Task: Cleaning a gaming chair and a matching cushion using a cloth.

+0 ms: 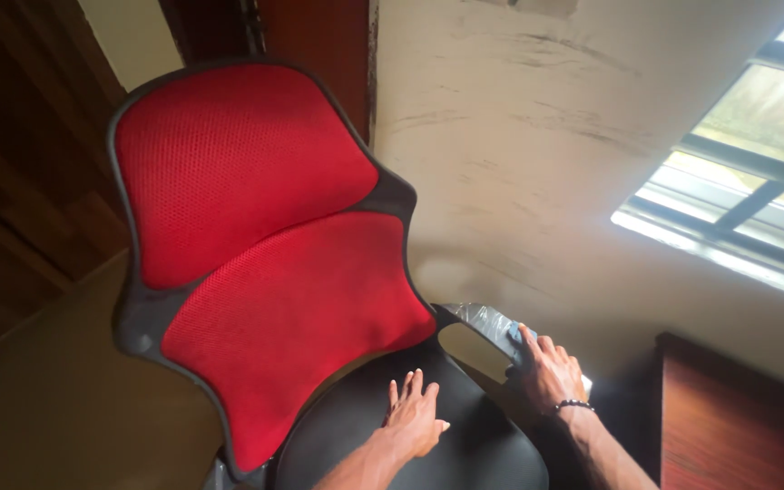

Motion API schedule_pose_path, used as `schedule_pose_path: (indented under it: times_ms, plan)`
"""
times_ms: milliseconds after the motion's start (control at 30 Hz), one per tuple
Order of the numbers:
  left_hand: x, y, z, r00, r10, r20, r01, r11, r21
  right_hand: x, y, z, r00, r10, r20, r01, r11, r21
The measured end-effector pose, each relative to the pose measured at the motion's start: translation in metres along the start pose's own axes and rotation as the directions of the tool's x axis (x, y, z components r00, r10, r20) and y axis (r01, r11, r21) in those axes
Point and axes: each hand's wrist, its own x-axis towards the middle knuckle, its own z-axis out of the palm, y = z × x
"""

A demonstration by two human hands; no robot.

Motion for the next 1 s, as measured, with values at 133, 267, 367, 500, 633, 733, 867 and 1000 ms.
schedule_pose_path:
  times_ms: [133, 267, 367, 500, 633, 733, 867, 1000]
  plan:
    - [-0.008, 0.025, 0.023, 1.0, 0.007, 0.011, -0.007, 1.0, 0.022, -0.02, 0.011, -0.011, 0.999, 0.008, 0.047, -0.007, 1.0, -0.016]
    - [-0.021, 0.041, 0.029, 1.0, 0.01, -0.007, -0.01, 0.999, 0.047, -0.027, 0.014, -0.016, 0.985, -0.002, 0.171, 0.024, 0.992, -0.124]
    - [-0.027, 0.047, 0.037, 1.0, 0.027, -0.012, -0.027, 0.999, 0.031, -0.033, 0.014, -0.026, 0.977, -0.016, 0.214, 0.005, 0.999, 0.05]
    - [-0.038, 0.045, 0.036, 0.998, 0.03, -0.052, -0.029, 0.999, 0.031, -0.034, 0.045, 0.023, 0.963, -0.266, -0.044, 0.27, 0.958, 0.096]
    - [-0.048, 0.049, 0.024, 0.999, 0.034, -0.029, -0.033, 0.999, 0.035, -0.054, 0.025, 0.009, 0.951, -0.28, -0.128, 0.293, 0.952, 0.092]
    - [-0.056, 0.052, 0.009, 0.999, 0.022, -0.034, -0.023, 0.999, -0.037, -0.073, -0.033, -0.039, 0.994, -0.082, -0.077, 0.093, 0.984, 0.152]
    - [-0.087, 0.068, -0.027, 0.993, 0.054, -0.107, -0.074, 0.977, -0.198, -0.096, -0.091, -0.07, 0.942, 0.274, 0.195, -0.329, 0.628, 0.706]
    - [-0.118, 0.062, -0.052, 0.988, 0.087, -0.126, -0.132, 0.899, -0.418, -0.106, -0.118, -0.068, 0.956, 0.256, 0.146, -0.262, 0.511, 0.819]
